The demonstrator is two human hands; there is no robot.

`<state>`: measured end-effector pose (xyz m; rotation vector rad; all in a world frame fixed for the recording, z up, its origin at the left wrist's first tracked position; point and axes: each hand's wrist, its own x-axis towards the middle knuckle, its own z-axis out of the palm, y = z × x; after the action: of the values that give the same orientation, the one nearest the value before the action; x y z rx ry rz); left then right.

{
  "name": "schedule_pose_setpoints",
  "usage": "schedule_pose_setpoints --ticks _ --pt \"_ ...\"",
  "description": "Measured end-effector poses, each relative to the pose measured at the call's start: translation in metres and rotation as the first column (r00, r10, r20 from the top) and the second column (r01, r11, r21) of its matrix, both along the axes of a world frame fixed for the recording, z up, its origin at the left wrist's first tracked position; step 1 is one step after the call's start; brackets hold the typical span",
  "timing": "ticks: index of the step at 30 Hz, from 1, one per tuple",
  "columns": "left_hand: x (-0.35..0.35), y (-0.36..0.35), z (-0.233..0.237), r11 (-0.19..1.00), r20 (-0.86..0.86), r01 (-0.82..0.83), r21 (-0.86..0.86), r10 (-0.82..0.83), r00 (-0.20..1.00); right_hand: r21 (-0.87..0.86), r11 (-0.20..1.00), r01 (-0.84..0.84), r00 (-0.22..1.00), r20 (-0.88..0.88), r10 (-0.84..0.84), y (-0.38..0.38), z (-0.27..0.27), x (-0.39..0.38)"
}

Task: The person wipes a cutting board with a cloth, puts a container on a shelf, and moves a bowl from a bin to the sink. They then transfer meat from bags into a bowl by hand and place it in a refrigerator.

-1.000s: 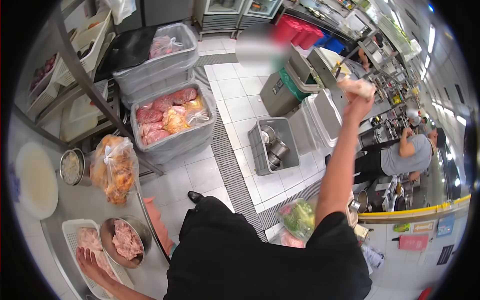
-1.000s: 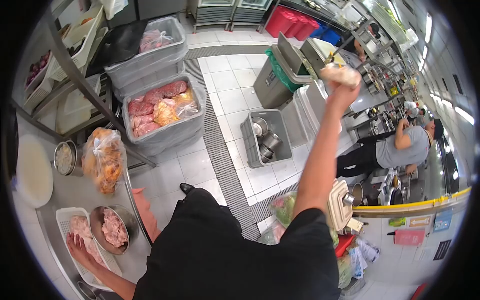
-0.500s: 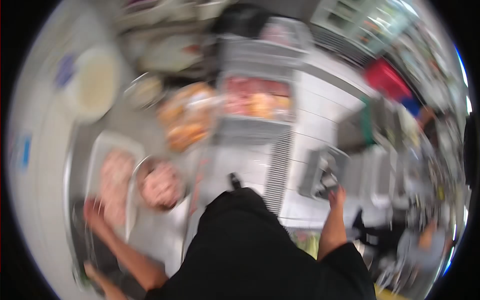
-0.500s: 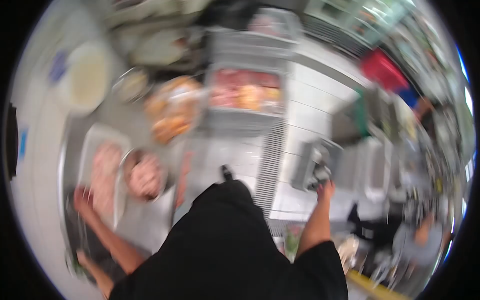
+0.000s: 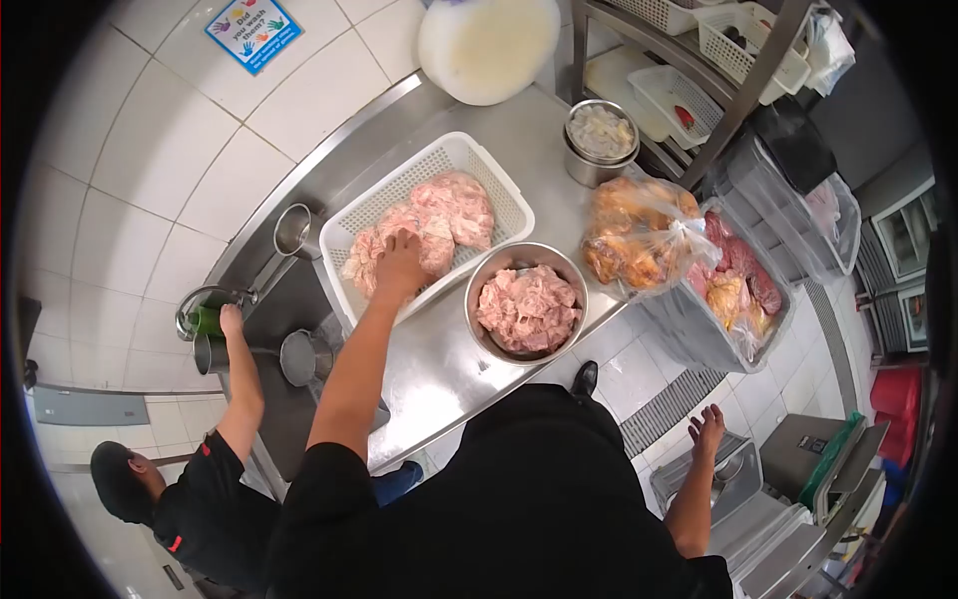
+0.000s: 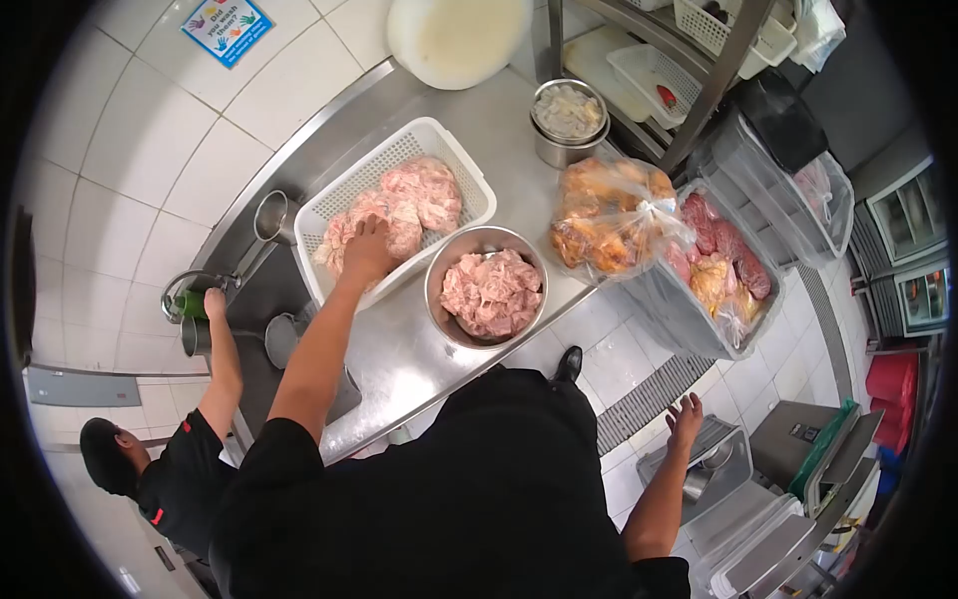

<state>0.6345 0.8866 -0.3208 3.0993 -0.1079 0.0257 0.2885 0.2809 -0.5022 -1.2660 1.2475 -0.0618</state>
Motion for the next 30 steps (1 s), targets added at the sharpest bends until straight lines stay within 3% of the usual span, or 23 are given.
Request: schedule_pose_setpoints --ticks 1,3,5,7,8,10,11,12,13,15,16,18,19,20,21,22,23,24,26,30 --pt "-0.002 -0.009 0.003 0.988 0.09 0.023 0.153 -0.037 0.995 -0.018 1.0 -0.001 0.999 0.053 0.002 0.003 0.005 0.017" --pt "0.003 -0.004 -0.013 0.991 0.128 0.029 0.131 -0.046 0.991 -0.039 0.999 -0.016 0.994 0.105 0.02 0.014 0.021 0.053" --pt "0.014 0.002 -0.017 0.993 0.178 0.032 0.114 -0.052 0.983 -0.222 0.974 -0.037 0.972 0.219 0.087 0.033 0.046 0.103" --pt "0.028 0.01 -0.011 0.996 -0.031 -0.026 -0.08 0.023 0.999 -0.345 0.935 -0.086 0.905 0.366 0.218 0.061 0.085 0.159" --pt "0.03 0.012 -0.006 0.996 -0.027 -0.035 -0.079 0.033 0.999 -0.402 0.904 -0.146 0.868 0.387 0.312 0.081 0.113 0.189" --pt "0.038 0.012 0.008 0.935 0.05 -0.146 -0.324 0.171 0.984 -0.493 0.841 -0.224 0.757 0.455 0.468 0.133 0.169 0.253" --pt "0.048 0.024 0.006 0.933 0.057 -0.152 -0.326 0.18 0.982 -0.524 0.817 -0.242 0.687 0.502 0.525 0.165 0.19 0.281" --pt "0.058 0.044 -0.001 0.76 0.011 -0.163 -0.629 0.218 0.976 -0.573 0.76 -0.307 0.604 0.5 0.62 0.197 0.208 0.303" --pt "0.063 0.063 -0.005 0.491 -0.045 -0.162 -0.856 0.241 0.969 -0.622 0.693 -0.366 0.511 0.488 0.708 0.227 0.221 0.322" --pt "0.056 0.084 0.024 0.049 -0.156 -0.177 -0.983 0.284 0.946 -0.675 0.496 -0.546 0.288 0.405 0.868 0.282 0.232 0.356" --pt "0.046 0.094 0.039 0.038 -0.155 -0.175 -0.984 0.301 0.941 -0.703 0.397 -0.589 0.156 0.383 0.91 0.311 0.24 0.369" --pt "0.024 0.114 0.056 -0.069 -0.374 -0.377 -0.924 0.379 0.847 -0.697 0.207 -0.687 0.022 0.264 0.964 0.361 0.246 0.388" --pt "0.017 0.123 0.048 -0.082 -0.377 -0.377 -0.923 0.397 0.837 -0.684 0.112 -0.721 -0.032 0.194 0.98 0.385 0.243 0.397" --pt "0.011 0.133 0.034 0.145 -0.168 -0.277 -0.95 0.51 0.843 -0.663 0.016 -0.749 -0.089 0.125 0.988 0.407 0.236 0.405" --pt "0.001 0.142 0.024 0.375 0.056 -0.197 -0.906 0.567 0.822 -0.658 -0.007 -0.753 -0.113 0.119 0.986 0.43 0.223 0.411" --pt "-0.016 0.114 0.049 0.493 -0.084 -0.318 -0.81 0.438 0.895 -0.68 -0.098 -0.726 -0.195 0.067 0.979 0.451 0.205 0.416" --pt "-0.015 0.103 0.034 0.77 0.037 -0.276 -0.576 0.362 0.932 -0.698 -0.187 -0.691 -0.273 0.013 0.962 0.469 0.191 0.421" --pt "-0.014 0.095 0.019 0.944 0.116 -0.203 -0.262 0.239 0.964 -0.69 -0.206 -0.694 -0.29 0.006 0.957 0.485 0.182 0.424" --pt "-0.005 0.075 0.015 0.926 0.079 -0.275 -0.257 0.304 0.949 -0.632 -0.366 -0.683 -0.361 -0.143 0.921 0.51 0.165 0.426" --pt "0.011 0.076 0.014 0.913 0.062 -0.316 -0.258 0.342 0.938 -0.639 -0.338 -0.691 -0.271 -0.205 0.941 0.533 0.149 0.436"
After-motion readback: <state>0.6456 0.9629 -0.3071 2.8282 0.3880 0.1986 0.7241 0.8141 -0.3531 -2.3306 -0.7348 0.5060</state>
